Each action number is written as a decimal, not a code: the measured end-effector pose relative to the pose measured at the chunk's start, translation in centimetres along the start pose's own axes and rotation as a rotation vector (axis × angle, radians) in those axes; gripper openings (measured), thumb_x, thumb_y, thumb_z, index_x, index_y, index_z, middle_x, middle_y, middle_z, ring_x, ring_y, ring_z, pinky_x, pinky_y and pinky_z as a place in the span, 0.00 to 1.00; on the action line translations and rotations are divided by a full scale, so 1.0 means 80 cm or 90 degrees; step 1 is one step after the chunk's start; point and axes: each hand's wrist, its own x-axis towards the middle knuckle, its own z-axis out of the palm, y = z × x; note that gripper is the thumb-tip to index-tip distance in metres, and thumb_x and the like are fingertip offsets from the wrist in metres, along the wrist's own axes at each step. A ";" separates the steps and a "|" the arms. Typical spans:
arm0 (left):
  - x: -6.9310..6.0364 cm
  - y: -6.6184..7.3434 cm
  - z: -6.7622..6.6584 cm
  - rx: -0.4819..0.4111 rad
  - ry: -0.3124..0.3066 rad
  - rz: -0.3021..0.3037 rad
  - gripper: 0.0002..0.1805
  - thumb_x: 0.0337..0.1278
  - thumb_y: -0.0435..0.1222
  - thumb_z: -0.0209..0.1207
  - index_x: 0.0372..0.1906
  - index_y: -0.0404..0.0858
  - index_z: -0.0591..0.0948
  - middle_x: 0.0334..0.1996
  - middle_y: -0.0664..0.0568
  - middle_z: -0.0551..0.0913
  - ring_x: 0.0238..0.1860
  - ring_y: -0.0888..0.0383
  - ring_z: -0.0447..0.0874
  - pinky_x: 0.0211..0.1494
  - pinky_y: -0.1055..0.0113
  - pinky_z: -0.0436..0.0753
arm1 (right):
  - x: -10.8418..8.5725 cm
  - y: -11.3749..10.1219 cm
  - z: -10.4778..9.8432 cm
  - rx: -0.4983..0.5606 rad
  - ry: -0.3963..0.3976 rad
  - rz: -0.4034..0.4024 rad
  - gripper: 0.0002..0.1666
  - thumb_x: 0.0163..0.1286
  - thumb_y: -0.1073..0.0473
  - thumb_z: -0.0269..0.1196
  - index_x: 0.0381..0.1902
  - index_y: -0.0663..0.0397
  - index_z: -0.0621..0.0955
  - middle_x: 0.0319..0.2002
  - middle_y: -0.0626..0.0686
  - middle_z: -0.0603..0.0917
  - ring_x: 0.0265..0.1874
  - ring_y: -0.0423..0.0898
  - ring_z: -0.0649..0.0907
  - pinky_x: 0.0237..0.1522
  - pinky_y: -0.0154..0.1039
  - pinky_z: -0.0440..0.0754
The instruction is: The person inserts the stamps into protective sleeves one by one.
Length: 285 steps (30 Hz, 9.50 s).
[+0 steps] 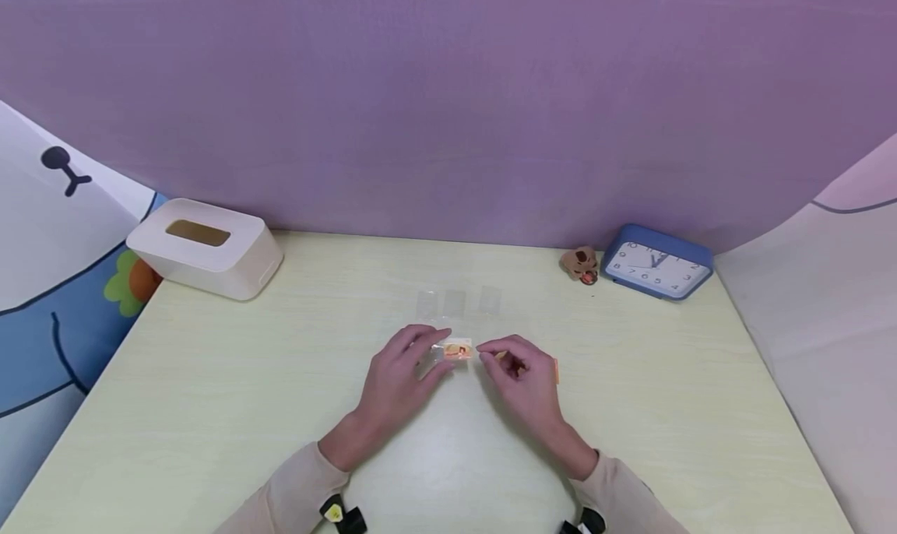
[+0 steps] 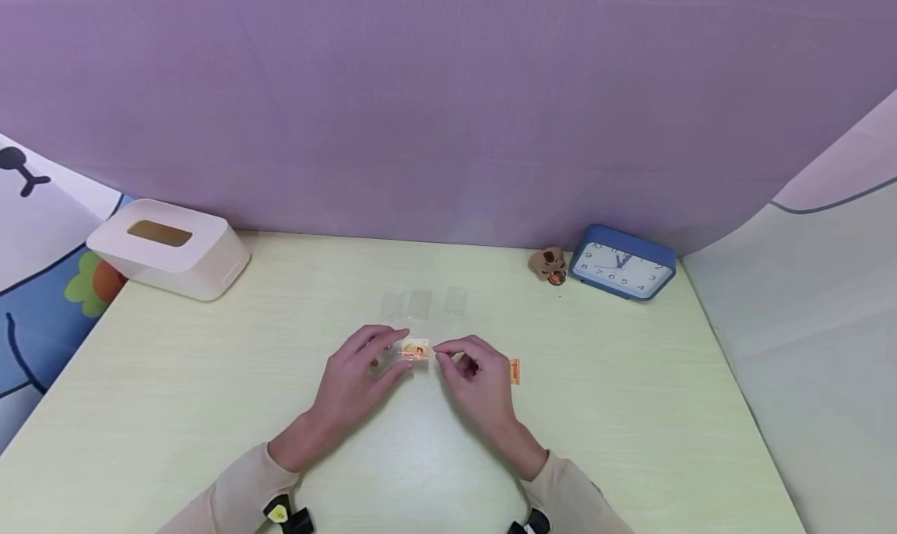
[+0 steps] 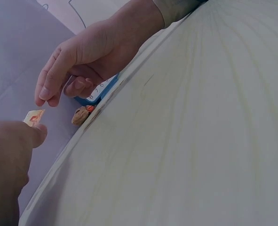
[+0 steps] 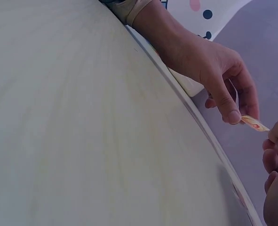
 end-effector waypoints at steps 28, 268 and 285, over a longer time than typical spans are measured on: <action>0.000 -0.002 0.001 -0.026 -0.029 0.065 0.27 0.57 0.38 0.82 0.61 0.39 0.90 0.52 0.47 0.88 0.51 0.52 0.90 0.49 0.62 0.91 | -0.004 0.006 0.003 0.058 -0.077 -0.023 0.11 0.70 0.75 0.73 0.43 0.55 0.92 0.35 0.52 0.88 0.22 0.37 0.75 0.23 0.29 0.74; 0.027 -0.029 0.008 -0.380 -0.041 -0.272 0.02 0.71 0.28 0.71 0.43 0.34 0.88 0.36 0.49 0.89 0.36 0.58 0.83 0.42 0.71 0.84 | 0.016 0.029 -0.040 0.109 0.011 0.096 0.09 0.66 0.80 0.72 0.42 0.68 0.88 0.39 0.62 0.90 0.35 0.40 0.88 0.41 0.29 0.87; 0.023 -0.017 0.012 -0.367 -0.110 -0.239 0.02 0.74 0.31 0.71 0.40 0.38 0.90 0.34 0.54 0.90 0.34 0.61 0.81 0.41 0.69 0.83 | 0.007 0.021 -0.027 0.087 0.083 0.064 0.08 0.67 0.78 0.73 0.39 0.64 0.88 0.35 0.45 0.89 0.32 0.39 0.82 0.37 0.29 0.82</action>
